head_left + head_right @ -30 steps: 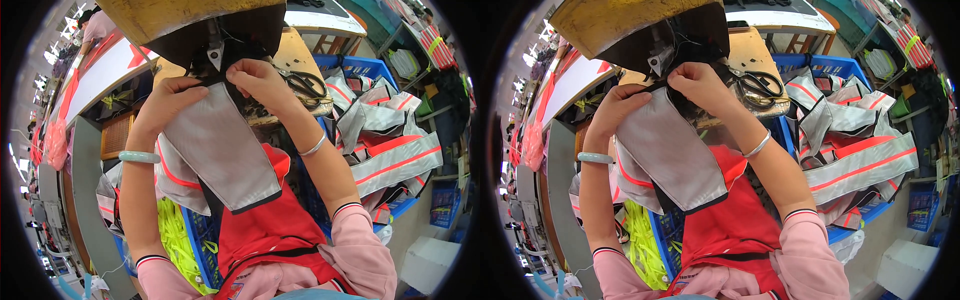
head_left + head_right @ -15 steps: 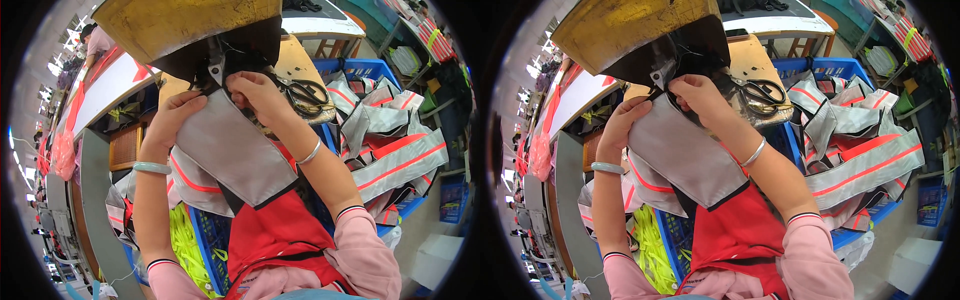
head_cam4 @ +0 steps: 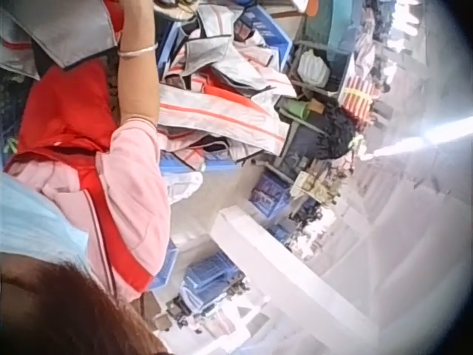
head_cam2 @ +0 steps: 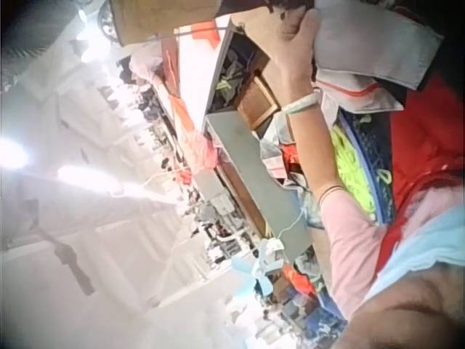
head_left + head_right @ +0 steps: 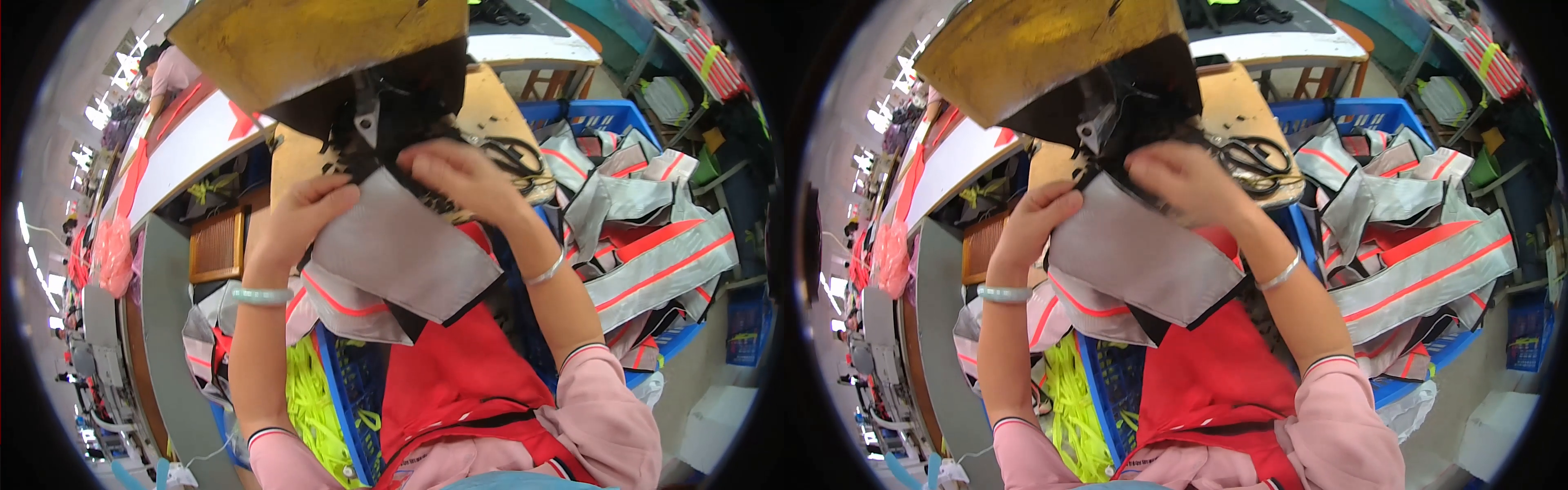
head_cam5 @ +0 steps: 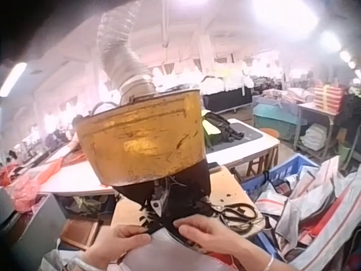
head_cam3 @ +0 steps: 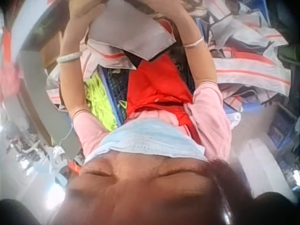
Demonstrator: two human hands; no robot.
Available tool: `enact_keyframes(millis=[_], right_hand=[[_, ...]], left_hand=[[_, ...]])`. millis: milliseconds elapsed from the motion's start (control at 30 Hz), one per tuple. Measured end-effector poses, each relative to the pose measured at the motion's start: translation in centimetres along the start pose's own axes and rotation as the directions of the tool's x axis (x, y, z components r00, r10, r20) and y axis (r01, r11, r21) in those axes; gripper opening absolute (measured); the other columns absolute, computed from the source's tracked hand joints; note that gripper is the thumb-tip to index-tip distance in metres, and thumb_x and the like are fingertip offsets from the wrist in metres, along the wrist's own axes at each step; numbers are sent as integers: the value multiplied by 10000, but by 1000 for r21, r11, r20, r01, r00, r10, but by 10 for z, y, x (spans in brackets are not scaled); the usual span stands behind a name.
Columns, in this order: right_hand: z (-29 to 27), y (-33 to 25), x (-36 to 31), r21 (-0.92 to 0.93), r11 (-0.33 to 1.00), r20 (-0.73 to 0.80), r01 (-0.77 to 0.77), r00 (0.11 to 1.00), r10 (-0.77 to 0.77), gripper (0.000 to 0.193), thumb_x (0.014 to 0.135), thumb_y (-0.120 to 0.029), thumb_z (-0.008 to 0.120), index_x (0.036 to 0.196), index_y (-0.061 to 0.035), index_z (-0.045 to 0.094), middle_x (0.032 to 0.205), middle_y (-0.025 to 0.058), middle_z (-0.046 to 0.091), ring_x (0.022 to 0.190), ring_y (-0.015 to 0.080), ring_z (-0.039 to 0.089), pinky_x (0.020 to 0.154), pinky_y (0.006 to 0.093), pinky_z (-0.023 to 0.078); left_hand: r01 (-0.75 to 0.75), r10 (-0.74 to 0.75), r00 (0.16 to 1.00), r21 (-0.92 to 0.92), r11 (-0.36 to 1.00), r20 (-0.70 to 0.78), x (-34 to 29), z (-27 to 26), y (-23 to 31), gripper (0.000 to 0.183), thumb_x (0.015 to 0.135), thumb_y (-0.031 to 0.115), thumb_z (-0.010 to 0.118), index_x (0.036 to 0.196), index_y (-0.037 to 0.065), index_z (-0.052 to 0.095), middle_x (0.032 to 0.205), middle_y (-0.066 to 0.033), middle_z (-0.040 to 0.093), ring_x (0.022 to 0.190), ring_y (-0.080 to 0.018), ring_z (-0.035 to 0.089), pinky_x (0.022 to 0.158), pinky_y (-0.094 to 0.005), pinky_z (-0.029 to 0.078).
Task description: Sewing fabric components and reflective strips onto safety vests using an industrial sewing machine.
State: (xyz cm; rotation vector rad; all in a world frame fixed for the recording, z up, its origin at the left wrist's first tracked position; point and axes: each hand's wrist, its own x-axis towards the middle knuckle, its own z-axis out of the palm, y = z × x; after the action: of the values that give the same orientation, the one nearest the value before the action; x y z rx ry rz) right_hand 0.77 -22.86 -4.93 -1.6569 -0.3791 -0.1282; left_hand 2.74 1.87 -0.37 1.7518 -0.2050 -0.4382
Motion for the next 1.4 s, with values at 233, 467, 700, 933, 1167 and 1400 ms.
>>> enact_keyframes(millis=[233, 467, 700, 933, 1167, 1400], right_hand=[[12, -20, -63, -27, 991, 88, -130, 987, 132, 327, 829, -289, 664, 782, 23, 574, 664, 78, 531, 664, 92, 473, 581, 288, 395], [-6, -26, -111, 266, 932, 47, -244, 970, 240, 237, 810, -160, 668, 982, -1, 631, 803, 64, 580, 755, 112, 534, 661, 242, 431], [8, -76, -115, -755, 523, 219, 395, 904, -366, 299, 762, -224, 673, 1014, -74, 613, 988, 99, 601, 961, 270, 580, 936, 374, 402], [-3, -27, -81, -492, 812, 196, 315, 948, -249, 165, 767, -166, 636, 882, -51, 610, 820, 128, 604, 806, 328, 580, 731, 423, 446], [-6, -39, -30, -367, 917, 134, 157, 984, -115, 203, 838, -163, 604, 927, 20, 604, 737, 123, 584, 630, 197, 542, 602, 311, 432], [-1, -35, 3, -378, 925, 115, -36, 990, 85, 235, 851, -198, 590, 937, 19, 616, 725, 85, 598, 663, 128, 532, 612, 276, 427]], left_hand=[[-115, 82, 984, 217, 969, 158, -39, 25, -23, 287, 842, 164, 665, 1055, -23, 621, 912, -18, 620, 847, -87, 548, 746, -228, 445], [-121, 137, 989, 252, 960, -47, -90, 53, -66, 160, 867, 83, 625, 978, -32, 624, 830, -3, 618, 786, -89, 553, 700, -237, 448], [-470, 421, 882, 459, 754, 211, -86, 100, -8, 149, 815, 71, 647, 926, -28, 651, 823, -155, 650, 714, -248, 629, 642, -300, 480], [-272, 294, 955, 490, 828, 33, -70, 74, -33, 259, 770, 214, 715, 907, 0, 665, 795, -142, 651, 658, -215, 607, 621, -300, 474], [-286, 335, 942, 554, 782, 14, -40, 44, 15, 296, 786, 209, 703, 944, -33, 637, 787, -88, 641, 740, -142, 583, 681, -270, 455], [-216, 200, 976, 516, 829, 87, -3, 16, 23, 359, 789, 258, 679, 968, -51, 644, 841, -90, 665, 794, -123, 597, 712, -287, 466]])
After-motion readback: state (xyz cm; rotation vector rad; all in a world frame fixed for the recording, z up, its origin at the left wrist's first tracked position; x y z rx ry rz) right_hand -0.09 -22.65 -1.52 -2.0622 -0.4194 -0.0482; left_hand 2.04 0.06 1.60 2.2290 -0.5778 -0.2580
